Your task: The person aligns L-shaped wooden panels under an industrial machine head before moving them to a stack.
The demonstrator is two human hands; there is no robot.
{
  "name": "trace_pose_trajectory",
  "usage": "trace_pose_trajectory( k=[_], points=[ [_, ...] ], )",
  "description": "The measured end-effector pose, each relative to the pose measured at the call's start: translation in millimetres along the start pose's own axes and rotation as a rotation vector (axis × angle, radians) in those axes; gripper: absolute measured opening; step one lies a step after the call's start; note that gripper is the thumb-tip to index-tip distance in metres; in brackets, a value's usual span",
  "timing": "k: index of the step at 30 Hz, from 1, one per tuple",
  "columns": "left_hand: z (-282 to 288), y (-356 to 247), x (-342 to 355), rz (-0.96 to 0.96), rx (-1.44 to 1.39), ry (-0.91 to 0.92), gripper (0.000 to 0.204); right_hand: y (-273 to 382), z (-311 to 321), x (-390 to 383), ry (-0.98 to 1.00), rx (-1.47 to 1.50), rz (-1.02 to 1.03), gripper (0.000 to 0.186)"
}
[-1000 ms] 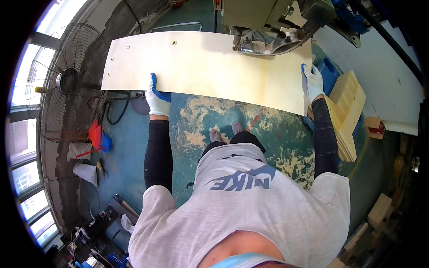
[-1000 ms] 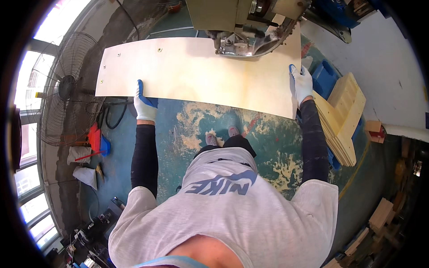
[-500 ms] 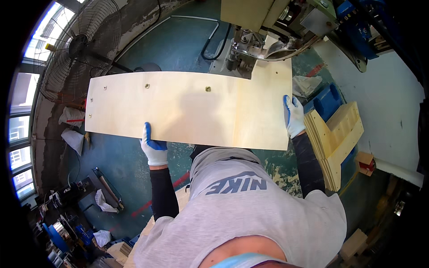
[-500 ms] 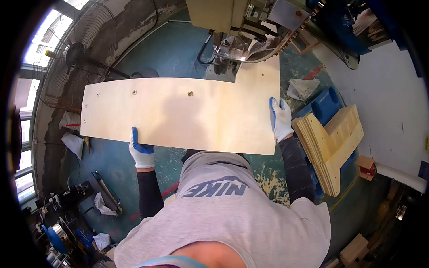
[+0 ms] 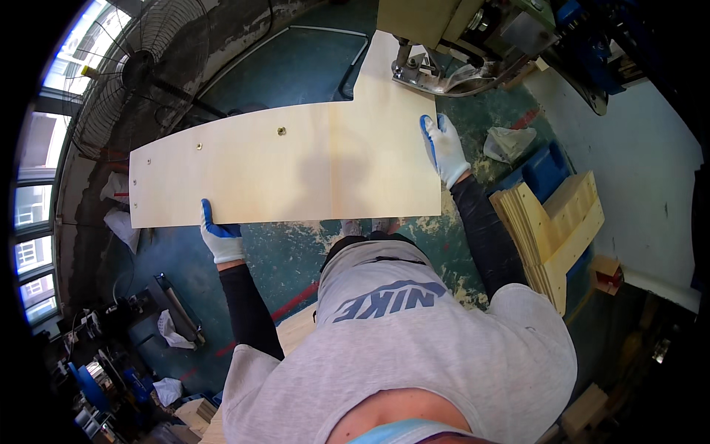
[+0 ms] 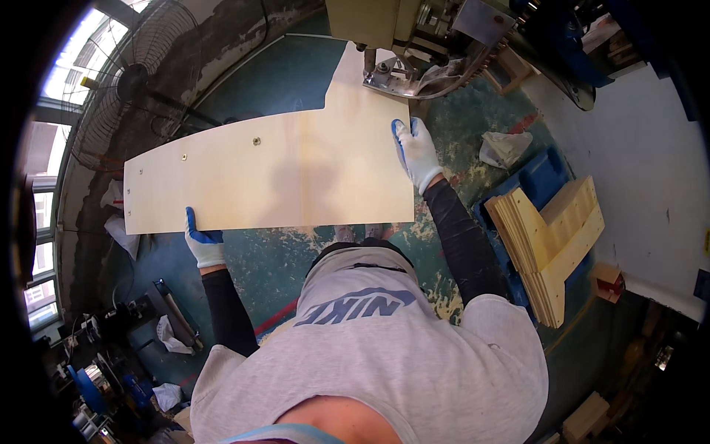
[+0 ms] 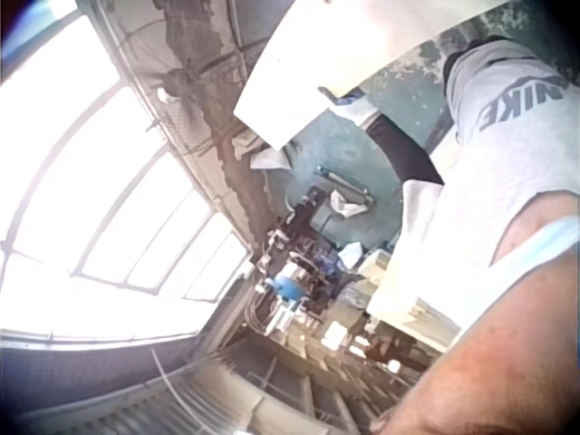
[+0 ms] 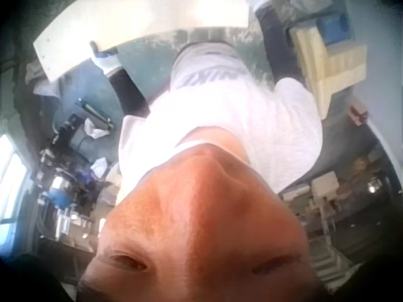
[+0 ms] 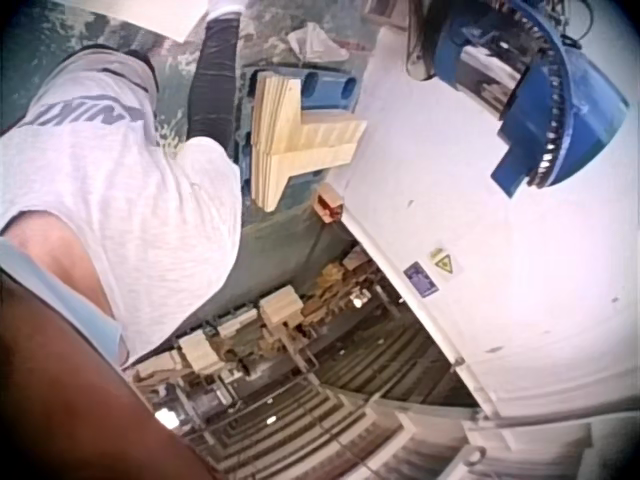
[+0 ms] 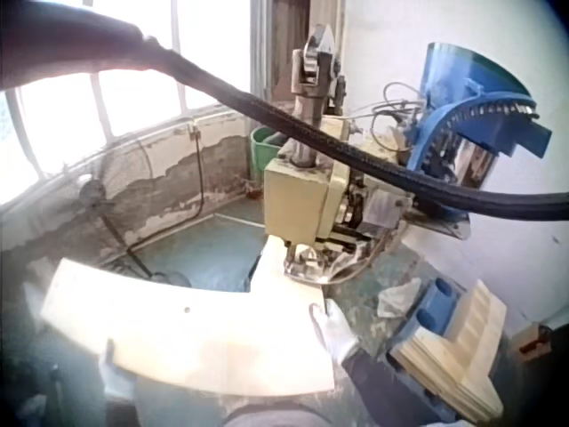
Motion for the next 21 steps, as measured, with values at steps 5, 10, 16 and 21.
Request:
trace_pose_trajectory(
  k=[5,10,16,21],
  points=[
    [9.4,0.8,28.5,0.054,0.005,-0.069,0.035,5.7,-8.6,20.2,0.021,-0.047,0.094,0.025],
    [16.3,1.6,34.9,0.122,0.005,-0.053,0.034,-5.6,-14.9,5.6,-0.053,0.108,-0.074,0.022],
    [36.7,-11.3,40.8,0.11,0.035,-0.074,0.033,-2.2,-21.0,5.5,-0.039,0.101,-0.084,0.022],
    [8.2,-20.4,37.1,0.109,0.076,-0.088,0.031,-15.8,-18.3,2.5,-0.032,0.08,-0.039,0.026]
  ],
)
Point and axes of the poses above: each hand's wrist, its own x-axis towards the middle knuckle, its own z-axis out of the back of the hand, y = z × x, the point moved 4 cm from there along x, towards the middle knuckle, and after that the axes turned 14 degrees about z, right-handed, at the moved point
